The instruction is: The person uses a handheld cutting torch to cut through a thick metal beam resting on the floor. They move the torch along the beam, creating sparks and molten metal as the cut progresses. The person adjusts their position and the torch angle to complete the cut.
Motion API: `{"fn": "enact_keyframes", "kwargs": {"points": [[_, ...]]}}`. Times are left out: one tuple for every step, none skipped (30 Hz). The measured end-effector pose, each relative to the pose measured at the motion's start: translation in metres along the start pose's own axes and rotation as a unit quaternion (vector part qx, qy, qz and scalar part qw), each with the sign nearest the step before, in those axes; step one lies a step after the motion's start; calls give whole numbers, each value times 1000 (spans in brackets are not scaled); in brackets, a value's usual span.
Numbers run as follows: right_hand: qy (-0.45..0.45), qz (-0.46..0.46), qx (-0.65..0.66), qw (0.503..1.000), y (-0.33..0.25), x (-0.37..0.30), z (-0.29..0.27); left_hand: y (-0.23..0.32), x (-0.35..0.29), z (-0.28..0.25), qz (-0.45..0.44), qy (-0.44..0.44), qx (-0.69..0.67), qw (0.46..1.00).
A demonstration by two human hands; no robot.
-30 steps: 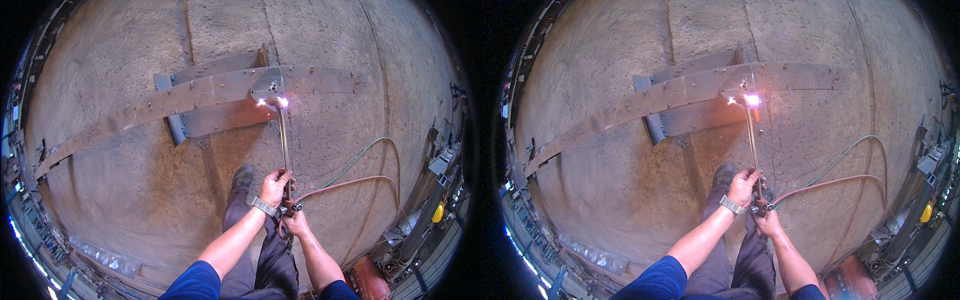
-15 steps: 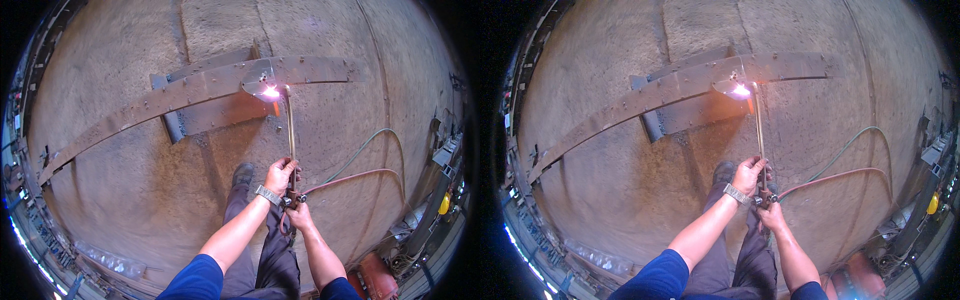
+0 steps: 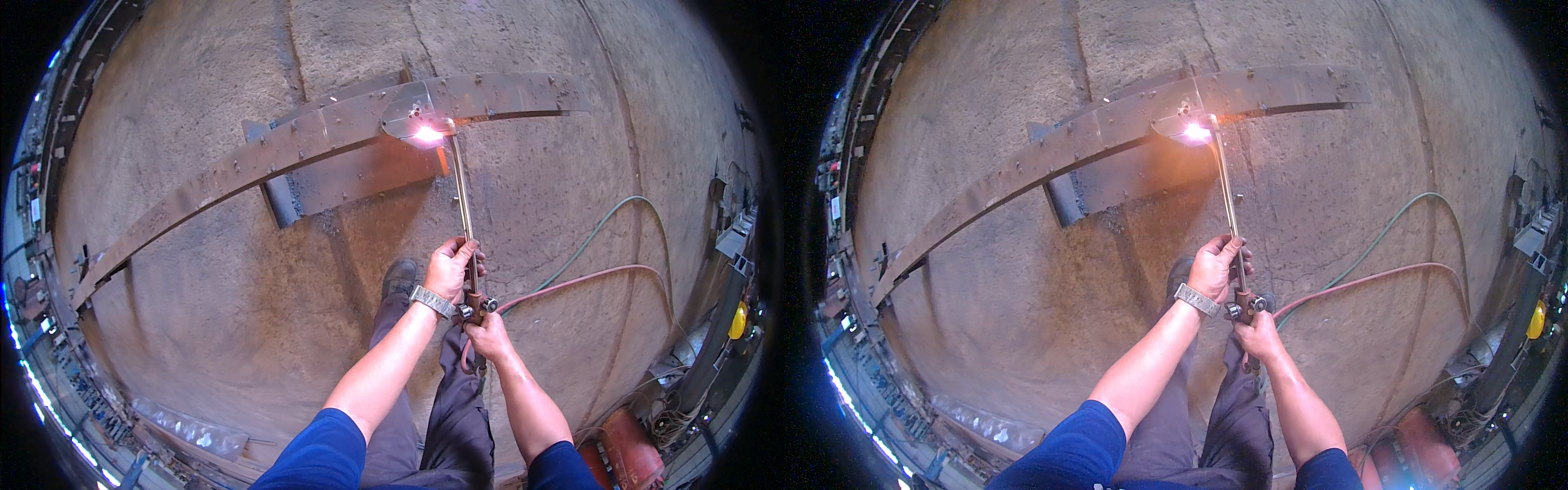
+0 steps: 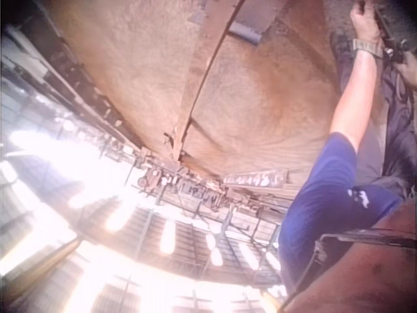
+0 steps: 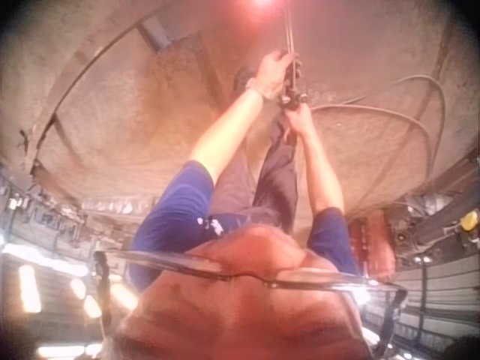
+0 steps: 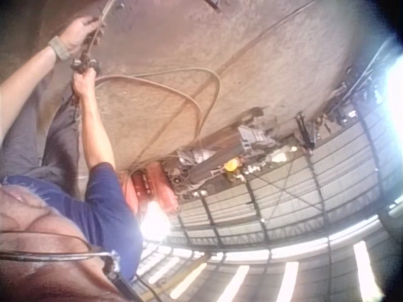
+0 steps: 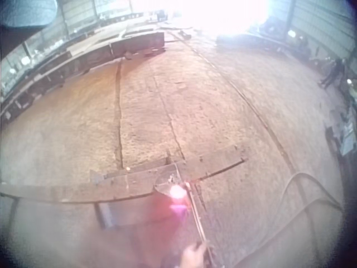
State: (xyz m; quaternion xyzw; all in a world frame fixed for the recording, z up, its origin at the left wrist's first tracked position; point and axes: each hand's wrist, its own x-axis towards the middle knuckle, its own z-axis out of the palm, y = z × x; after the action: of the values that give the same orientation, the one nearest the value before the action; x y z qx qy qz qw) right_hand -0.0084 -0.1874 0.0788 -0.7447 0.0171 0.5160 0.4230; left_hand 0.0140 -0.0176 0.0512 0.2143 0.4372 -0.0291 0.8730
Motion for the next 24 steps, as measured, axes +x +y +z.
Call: {"fn": "enact_keyframes", "kwargs": {"points": [[-1,-5,8,1000,-7,-2,1,0,0,0,2,3,3,1000],[-1,-10,15,1000,-14,-3,1,-1,0,0,3,5,6,1000],[0,-6,23,1000,-18,-5,1,-1,-1,1,7,7,5,1000],[2,-2,30,1000,-23,-6,1,-1,-1,2,9,6,4,1000],[4,1,37,999,-25,-7,0,-1,-1,4,12,6,3,1000],[5,-7,46,999,-22,-7,0,-1,-1,5,11,6,3,1000],[7,-16,56,998,-20,-6,0,-1,-2,6,11,6,4,1000],[9,-25,65,998,-20,-5,0,-1,-2,7,11,6,5,1000],[3,-10,41,999,-20,-6,-2,-1,-2,8,10,7,3,1000],[-3,5,16,1000,-28,-8,-5,-2,-2,8,10,9,1,1000],[-9,21,-9,1000,-31,-9,-7,-2,-2,8,10,10,-2,1000],[-16,18,-4,1000,-25,-7,-7,-2,-1,7,11,6,-4,1000],[-21,16,2,1000,-19,-4,-6,-3,-1,5,12,1,-6,1000],[-27,14,7,1000,-15,-2,-6,-4,0,3,12,-4,-9,1000],[-24,18,3,1000,-11,-3,-7,-5,0,3,14,-4,-8,1000],[-24,23,-1,999,-21,-5,-7,-5,0,2,16,-2,-8,1000],[-23,28,-5,999,-27,-7,-7,-5,-1,2,18,0,-8,1000],[-21,28,-6,999,-28,-7,-6,-4,-1,1,18,-2,-8,1000],[-18,27,-7,999,-29,-7,-5,-4,-1,1,18,-4,-9,1000],[-15,26,-8,1000,-29,-7,-5,-3,-1,1,18,-5,-10,1000],[-22,36,-24,999,-30,-6,-6,-3,-2,1,18,-3,-6,1000],[-30,46,-41,998,-31,-5,-8,-3,-2,1,18,1,-2,1000],[-37,56,-58,996,-31,-5,-8,-2,-2,1,18,4,2,1000],[-22,36,-33,999,-32,-6,-7,-2,-2,1,19,3,1,1000]]}}
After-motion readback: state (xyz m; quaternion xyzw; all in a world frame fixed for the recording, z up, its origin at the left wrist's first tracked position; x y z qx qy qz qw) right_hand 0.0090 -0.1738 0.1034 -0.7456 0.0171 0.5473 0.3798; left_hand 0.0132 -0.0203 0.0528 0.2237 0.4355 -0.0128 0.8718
